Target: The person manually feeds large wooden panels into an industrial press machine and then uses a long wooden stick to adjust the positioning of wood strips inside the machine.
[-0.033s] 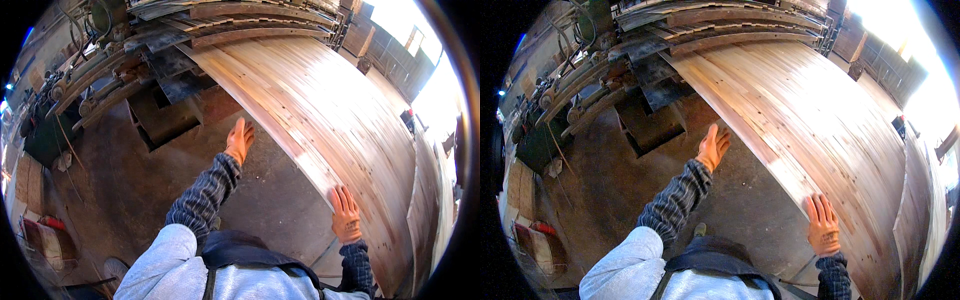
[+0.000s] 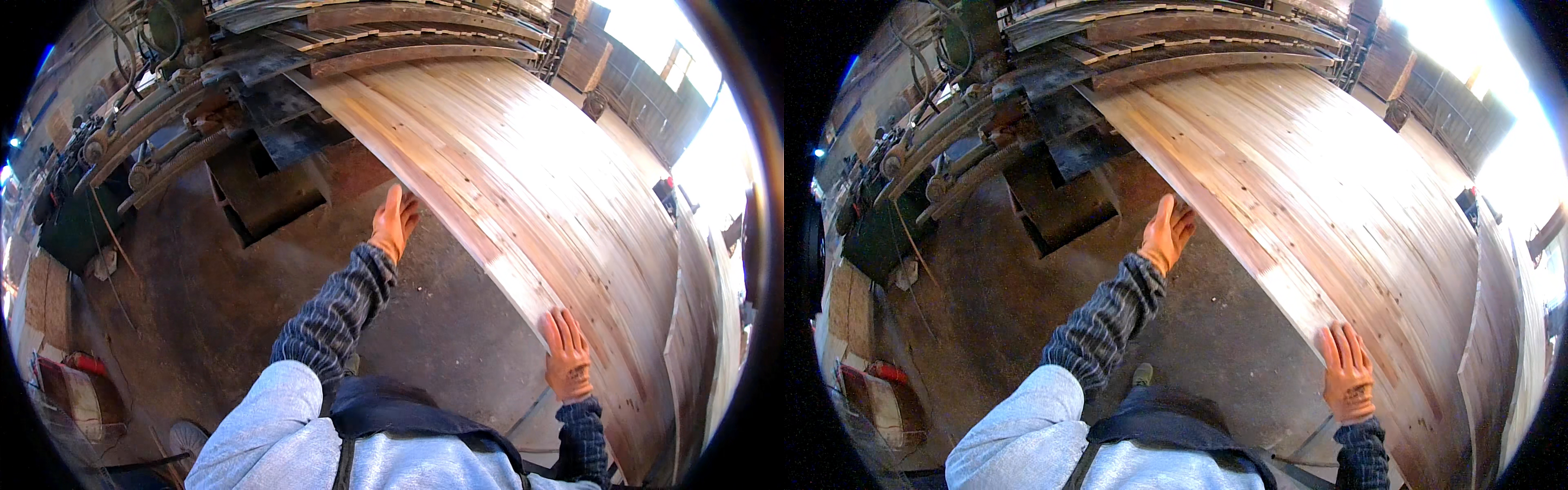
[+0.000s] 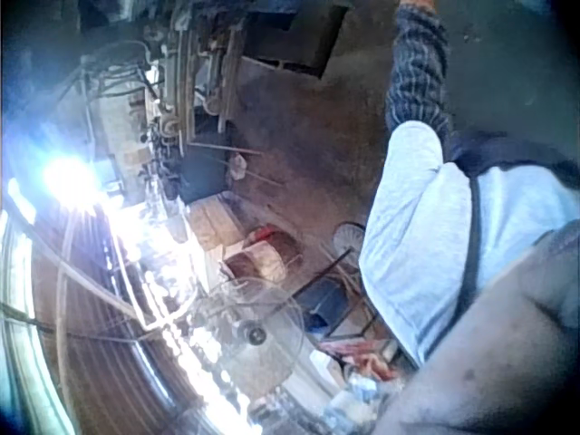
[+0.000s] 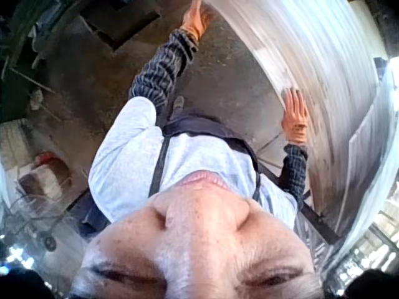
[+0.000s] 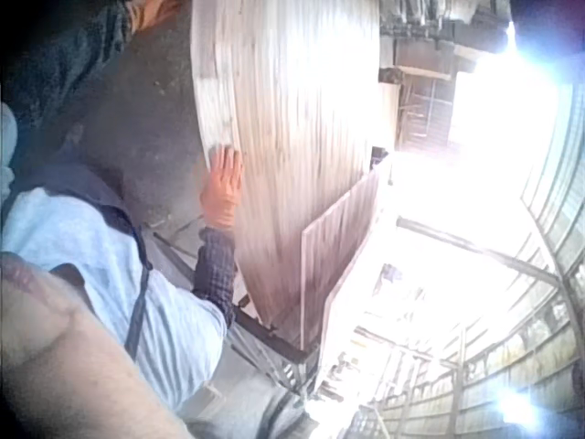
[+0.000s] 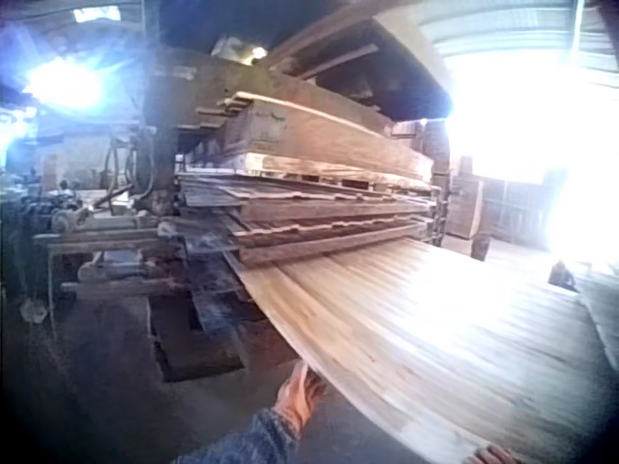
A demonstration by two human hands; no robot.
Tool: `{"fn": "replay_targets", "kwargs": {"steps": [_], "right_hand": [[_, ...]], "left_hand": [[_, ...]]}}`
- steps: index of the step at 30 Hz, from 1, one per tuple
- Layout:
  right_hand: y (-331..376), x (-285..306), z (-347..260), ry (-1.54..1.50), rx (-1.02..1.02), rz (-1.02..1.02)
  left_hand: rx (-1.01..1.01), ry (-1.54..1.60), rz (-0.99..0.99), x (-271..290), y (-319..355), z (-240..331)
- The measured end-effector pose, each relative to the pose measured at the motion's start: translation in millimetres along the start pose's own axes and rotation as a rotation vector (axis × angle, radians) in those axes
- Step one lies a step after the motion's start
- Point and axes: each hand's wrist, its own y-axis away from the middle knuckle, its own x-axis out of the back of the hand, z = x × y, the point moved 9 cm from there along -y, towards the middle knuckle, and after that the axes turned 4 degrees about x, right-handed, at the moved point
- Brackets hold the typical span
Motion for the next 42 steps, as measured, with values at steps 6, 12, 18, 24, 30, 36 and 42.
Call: {"fn": "replay_targets", "kwargs": {"steps": [6, 12, 18, 24, 30, 36, 42], "right_hand": [[120, 8, 54, -0.001, -0.112, -0.029], [234, 12, 102, 0.101, -0.409, -0.023], [211, 52, 87, -0.262, -0.535, 0.026], [-7, 46, 35, -0.415, -0.242, 0.034], [-177, -10, -80, -0.392, 0.087, -0.083], [-245, -36, -107, -0.287, 0.112, 0.095], [-264, -53, -95, -0.243, 0.058, 0.021]], "left_hand": [[-0.009, 0.125, -0.001, -48, -19, 6], [0.032, 0.016, 0.149, -37, -29, -63], [0.246, 0.022, 0.075, -105, 68, -130], [0.553, -0.106, -0.244, -138, 157, -221], [0.441, -0.718, -1.110, -170, 241, -245], [0.227, -1.016, -0.812, -81, 210, -237], [0.471, -0.877, -0.658, -13, 199, -243]]}}
